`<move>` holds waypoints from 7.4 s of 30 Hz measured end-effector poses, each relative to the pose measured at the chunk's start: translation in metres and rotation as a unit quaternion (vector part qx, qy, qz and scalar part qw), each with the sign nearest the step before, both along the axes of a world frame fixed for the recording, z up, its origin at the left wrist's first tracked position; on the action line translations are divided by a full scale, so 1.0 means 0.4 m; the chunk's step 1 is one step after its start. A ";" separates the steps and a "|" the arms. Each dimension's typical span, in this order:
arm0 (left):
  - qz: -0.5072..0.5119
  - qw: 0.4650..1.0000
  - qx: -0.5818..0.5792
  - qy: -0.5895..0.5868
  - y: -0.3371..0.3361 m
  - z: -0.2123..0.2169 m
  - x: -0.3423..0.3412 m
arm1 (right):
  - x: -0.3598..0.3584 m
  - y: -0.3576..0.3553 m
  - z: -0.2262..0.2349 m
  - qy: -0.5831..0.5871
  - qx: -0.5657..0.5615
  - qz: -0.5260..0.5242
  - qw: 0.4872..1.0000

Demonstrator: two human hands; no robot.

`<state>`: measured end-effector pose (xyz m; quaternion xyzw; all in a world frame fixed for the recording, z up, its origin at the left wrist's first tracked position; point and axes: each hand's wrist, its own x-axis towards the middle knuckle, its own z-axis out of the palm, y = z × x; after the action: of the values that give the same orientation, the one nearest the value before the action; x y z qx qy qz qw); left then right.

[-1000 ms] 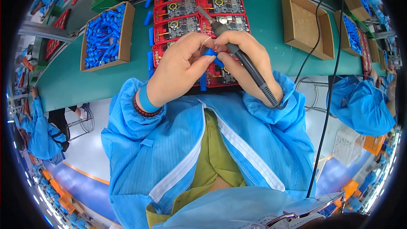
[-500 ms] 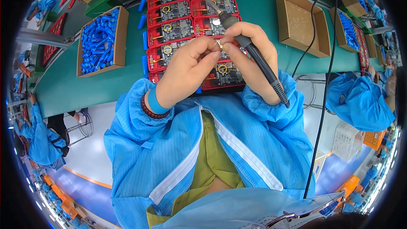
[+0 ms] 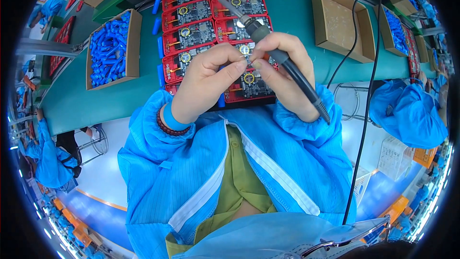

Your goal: The person solders components on circuit boards using a soldering iron and solder wire, then takes batteries from a box and solders their wires to the circuit boards.

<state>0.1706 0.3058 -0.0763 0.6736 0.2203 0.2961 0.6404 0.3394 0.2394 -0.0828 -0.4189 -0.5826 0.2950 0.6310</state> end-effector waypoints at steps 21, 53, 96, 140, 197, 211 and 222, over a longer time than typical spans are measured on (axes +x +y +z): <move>0.117 0.934 0.316 0.117 0.000 0.004 0.063 | 0.042 0.022 -0.023 -0.229 0.134 -0.116 0.957; 0.214 0.934 0.183 0.221 0.106 -0.035 -0.077 | 0.275 0.018 0.045 -0.152 -0.042 -0.249 0.956; 0.087 0.871 0.386 0.290 0.134 -0.114 0.038 | 0.139 0.058 -0.077 -0.159 -0.063 0.054 0.984; 0.070 0.855 0.417 0.299 0.127 -0.116 0.035 | 0.147 0.040 -0.066 -0.165 -0.043 0.050 0.984; 0.384 0.771 0.334 0.382 0.296 0.070 -0.442 | 0.120 -0.052 -0.039 0.022 0.007 -0.137 0.990; -0.001 1.000 0.016 -0.008 0.062 0.021 -0.036 | -0.014 0.042 0.010 -0.039 -0.062 0.047 0.996; 0.052 0.998 -0.015 -0.022 0.038 0.013 -0.005 | -0.014 0.053 0.025 -0.124 -0.029 -0.032 0.991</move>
<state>0.1688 0.3211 -0.0712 0.6449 0.2449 0.3402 0.6390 0.3339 0.2605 -0.0727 -0.4891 -0.6337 0.2370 0.5505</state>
